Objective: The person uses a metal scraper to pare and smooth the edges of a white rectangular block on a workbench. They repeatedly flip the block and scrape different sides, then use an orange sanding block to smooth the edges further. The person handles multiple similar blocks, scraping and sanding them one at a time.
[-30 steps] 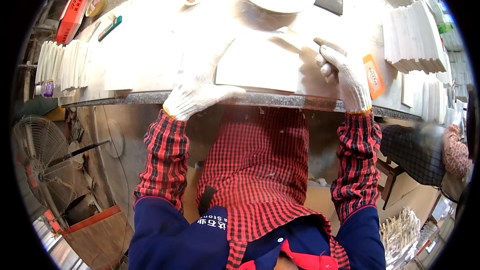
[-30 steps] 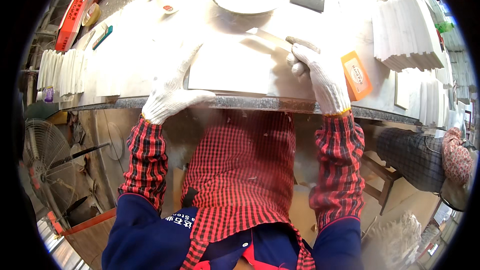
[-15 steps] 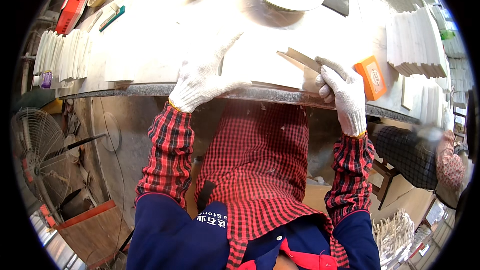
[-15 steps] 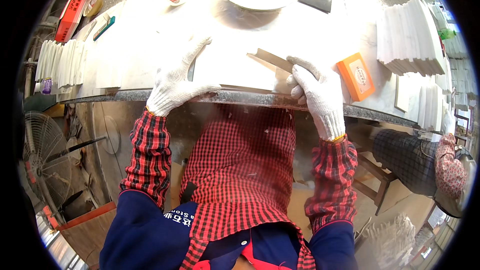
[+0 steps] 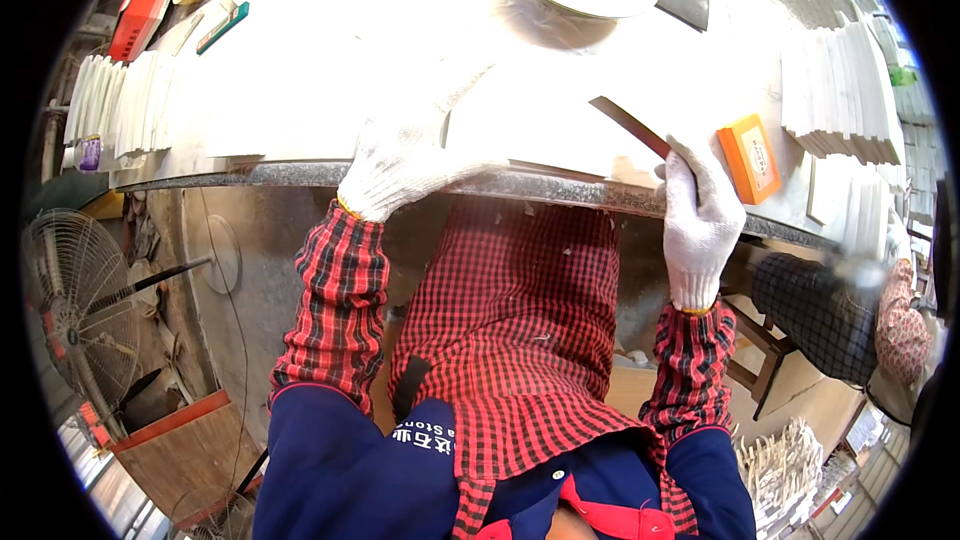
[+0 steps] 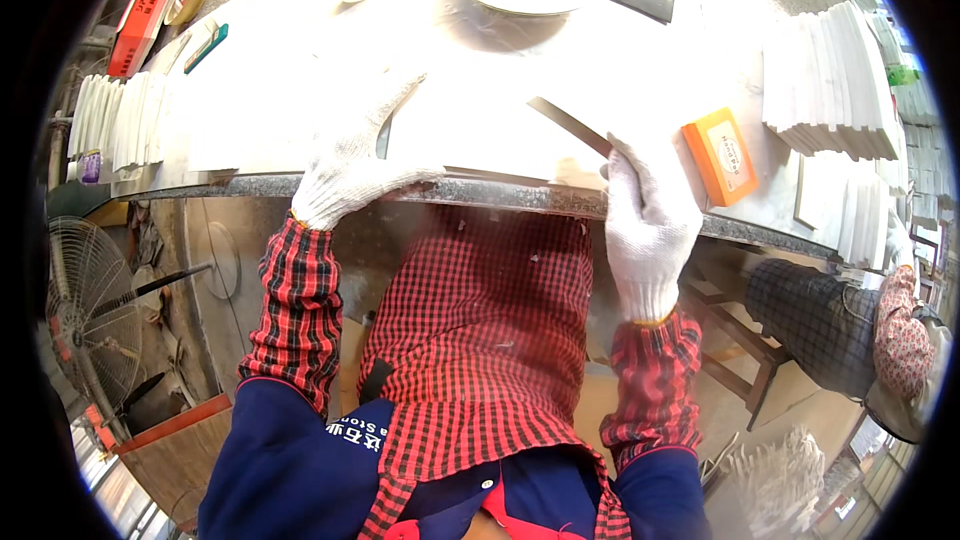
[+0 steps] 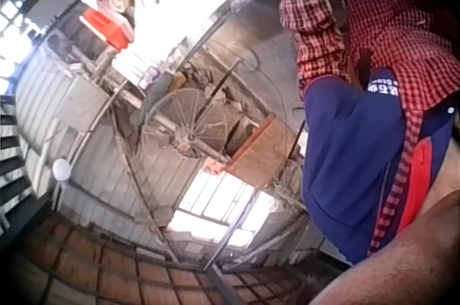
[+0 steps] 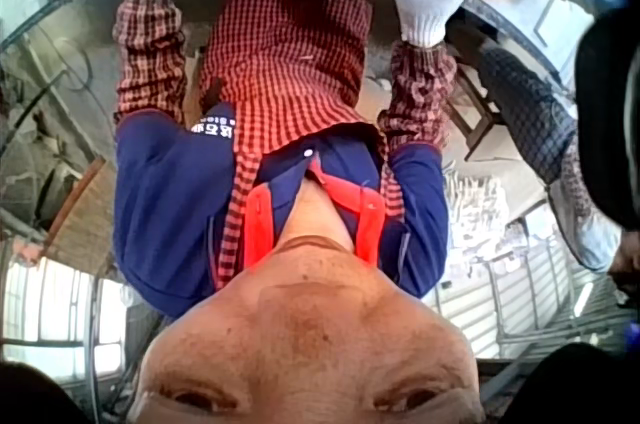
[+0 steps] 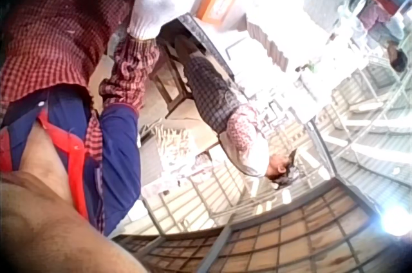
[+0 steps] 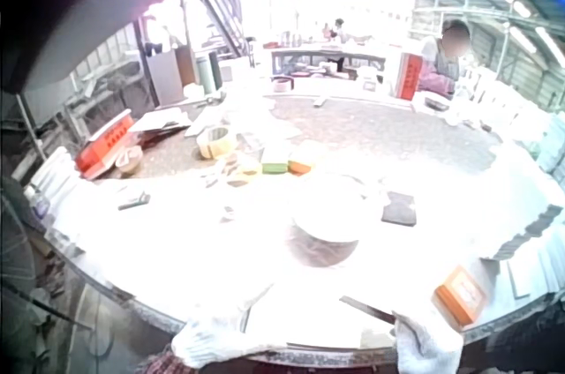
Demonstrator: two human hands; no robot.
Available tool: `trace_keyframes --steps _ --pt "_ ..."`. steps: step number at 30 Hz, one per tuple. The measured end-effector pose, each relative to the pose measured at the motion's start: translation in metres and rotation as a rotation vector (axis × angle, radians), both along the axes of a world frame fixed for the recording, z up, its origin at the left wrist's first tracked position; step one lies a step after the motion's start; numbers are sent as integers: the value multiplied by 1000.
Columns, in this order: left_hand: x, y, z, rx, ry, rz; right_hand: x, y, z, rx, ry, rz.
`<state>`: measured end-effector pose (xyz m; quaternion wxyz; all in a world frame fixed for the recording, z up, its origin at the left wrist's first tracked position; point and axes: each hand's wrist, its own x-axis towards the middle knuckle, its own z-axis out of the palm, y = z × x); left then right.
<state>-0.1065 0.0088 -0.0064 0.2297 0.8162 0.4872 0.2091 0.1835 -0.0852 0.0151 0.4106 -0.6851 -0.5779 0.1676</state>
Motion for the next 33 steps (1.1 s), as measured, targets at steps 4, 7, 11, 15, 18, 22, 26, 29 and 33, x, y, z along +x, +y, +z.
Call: trace_keyframes --steps 4,7,11,15,18,22,26,29,33 --pt "0 -2 2 -47 -31 -7 -7 -20 16 -319 362 -214" --pt "3 -1 4 -43 -29 -27 -4 -31 -3 -242 206 -178" --pt "1 -1 0 41 -24 -57 -5 -29 5 -294 21 -126" --pt "4 -3 0 -12 70 -14 -4 -34 11 -319 39 -107" --pt "6 -4 -1 -23 127 1 -13 -25 30 -436 119 -101" --pt "7 -5 -5 31 87 -1 -8 -28 14 -168 -173 141" --pt "8 -7 -7 26 59 -5 -15 -23 21 -216 -287 208" --pt "8 -7 -4 15 135 -5 -13 -17 18 -209 -437 201" --pt "6 -7 -9 89 129 -10 -14 -9 21 -280 -445 202"
